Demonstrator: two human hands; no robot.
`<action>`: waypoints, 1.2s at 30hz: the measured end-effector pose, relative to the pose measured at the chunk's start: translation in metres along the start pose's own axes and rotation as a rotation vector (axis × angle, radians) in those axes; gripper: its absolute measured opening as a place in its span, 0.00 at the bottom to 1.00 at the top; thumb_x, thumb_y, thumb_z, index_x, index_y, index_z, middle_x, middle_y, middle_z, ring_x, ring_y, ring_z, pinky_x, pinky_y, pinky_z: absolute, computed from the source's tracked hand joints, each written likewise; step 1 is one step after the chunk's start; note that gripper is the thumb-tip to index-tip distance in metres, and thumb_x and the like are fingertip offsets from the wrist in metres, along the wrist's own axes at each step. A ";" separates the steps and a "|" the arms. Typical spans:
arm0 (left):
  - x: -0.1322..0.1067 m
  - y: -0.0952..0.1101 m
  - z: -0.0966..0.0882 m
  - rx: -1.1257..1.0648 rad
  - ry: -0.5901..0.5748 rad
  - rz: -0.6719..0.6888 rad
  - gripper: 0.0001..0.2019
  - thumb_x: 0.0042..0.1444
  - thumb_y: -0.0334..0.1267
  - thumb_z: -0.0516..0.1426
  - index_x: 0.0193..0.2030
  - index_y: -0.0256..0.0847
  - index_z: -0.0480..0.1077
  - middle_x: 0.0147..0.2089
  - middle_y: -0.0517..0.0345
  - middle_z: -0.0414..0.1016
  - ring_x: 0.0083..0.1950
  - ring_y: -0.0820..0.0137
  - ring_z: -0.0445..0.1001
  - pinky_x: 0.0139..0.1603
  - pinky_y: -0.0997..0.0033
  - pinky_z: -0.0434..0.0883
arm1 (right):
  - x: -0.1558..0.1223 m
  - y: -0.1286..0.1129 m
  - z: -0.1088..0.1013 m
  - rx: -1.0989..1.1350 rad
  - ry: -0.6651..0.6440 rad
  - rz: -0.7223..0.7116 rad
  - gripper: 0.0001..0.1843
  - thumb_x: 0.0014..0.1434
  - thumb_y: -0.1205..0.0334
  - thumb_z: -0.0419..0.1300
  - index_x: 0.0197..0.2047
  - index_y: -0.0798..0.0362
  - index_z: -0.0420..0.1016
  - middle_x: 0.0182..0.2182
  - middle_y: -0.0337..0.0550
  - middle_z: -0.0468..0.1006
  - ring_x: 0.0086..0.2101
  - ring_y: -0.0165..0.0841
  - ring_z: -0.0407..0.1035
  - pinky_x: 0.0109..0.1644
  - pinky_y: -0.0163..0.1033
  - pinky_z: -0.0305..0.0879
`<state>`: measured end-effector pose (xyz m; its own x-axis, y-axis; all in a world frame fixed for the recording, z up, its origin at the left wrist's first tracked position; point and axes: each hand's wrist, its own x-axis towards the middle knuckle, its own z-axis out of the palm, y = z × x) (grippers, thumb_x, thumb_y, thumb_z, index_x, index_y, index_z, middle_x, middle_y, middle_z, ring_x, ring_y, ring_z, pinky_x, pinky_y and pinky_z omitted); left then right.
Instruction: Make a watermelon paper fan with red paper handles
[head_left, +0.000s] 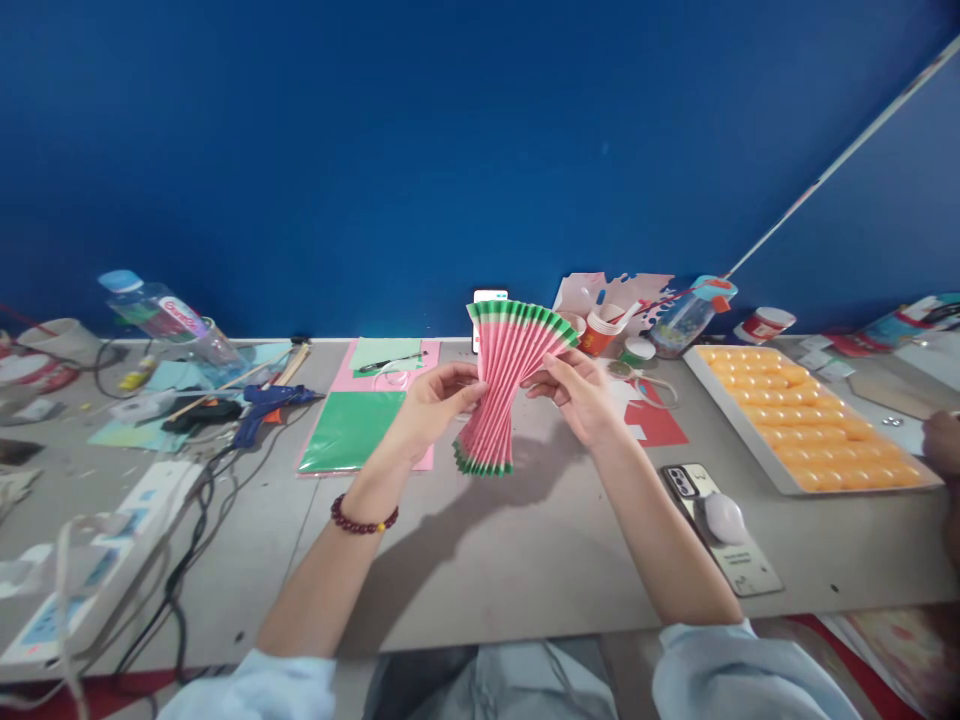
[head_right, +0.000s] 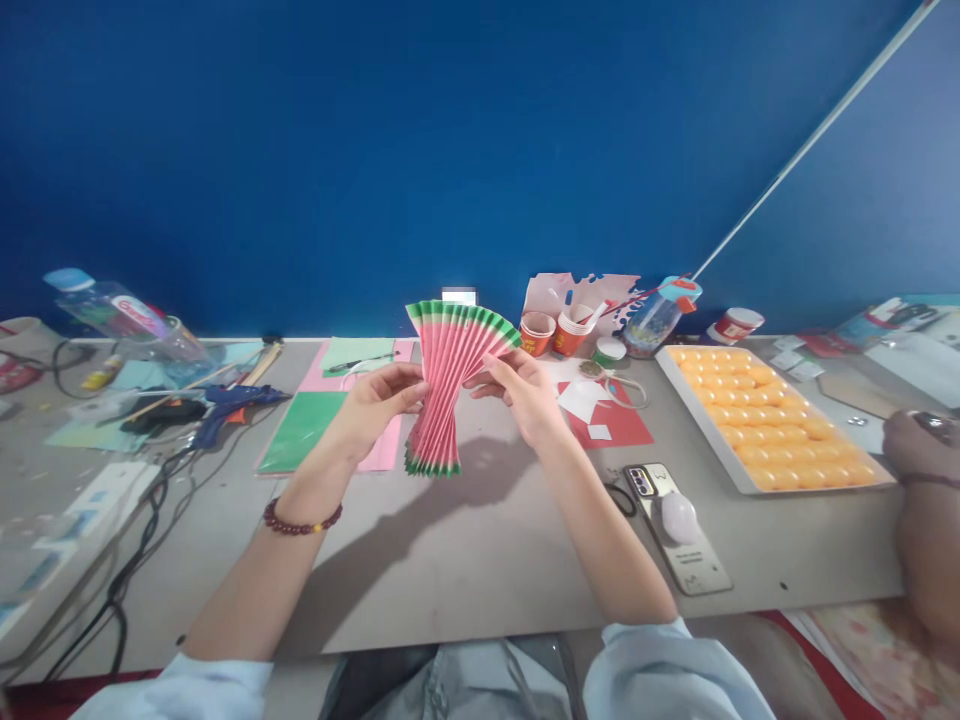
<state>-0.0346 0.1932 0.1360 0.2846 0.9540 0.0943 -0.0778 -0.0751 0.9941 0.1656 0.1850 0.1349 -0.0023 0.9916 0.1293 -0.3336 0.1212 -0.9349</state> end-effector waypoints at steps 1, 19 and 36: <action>0.001 -0.001 0.000 -0.014 0.012 0.001 0.13 0.46 0.43 0.65 0.35 0.39 0.72 0.33 0.56 0.77 0.32 0.73 0.75 0.35 0.71 0.75 | 0.000 0.000 0.000 0.008 0.011 0.002 0.17 0.48 0.51 0.68 0.32 0.52 0.69 0.24 0.37 0.78 0.26 0.31 0.76 0.31 0.35 0.73; 0.004 -0.007 0.001 -0.082 0.065 0.025 0.16 0.47 0.44 0.65 0.40 0.38 0.75 0.41 0.52 0.79 0.36 0.70 0.76 0.40 0.67 0.74 | -0.001 0.016 0.008 -0.131 -0.182 0.091 0.13 0.49 0.56 0.67 0.37 0.52 0.74 0.26 0.35 0.75 0.24 0.25 0.66 0.30 0.34 0.64; -0.009 -0.005 0.015 0.073 0.060 0.118 0.15 0.49 0.38 0.63 0.44 0.37 0.72 0.39 0.51 0.79 0.41 0.66 0.77 0.44 0.66 0.74 | 0.002 0.023 0.005 -0.002 -0.181 0.204 0.08 0.43 0.62 0.71 0.29 0.50 0.78 0.27 0.33 0.76 0.26 0.24 0.67 0.32 0.32 0.65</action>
<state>-0.0226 0.1810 0.1314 0.2200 0.9526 0.2100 -0.0368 -0.2070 0.9776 0.1537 0.1894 0.1154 -0.2373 0.9714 -0.0048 -0.3074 -0.0797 -0.9482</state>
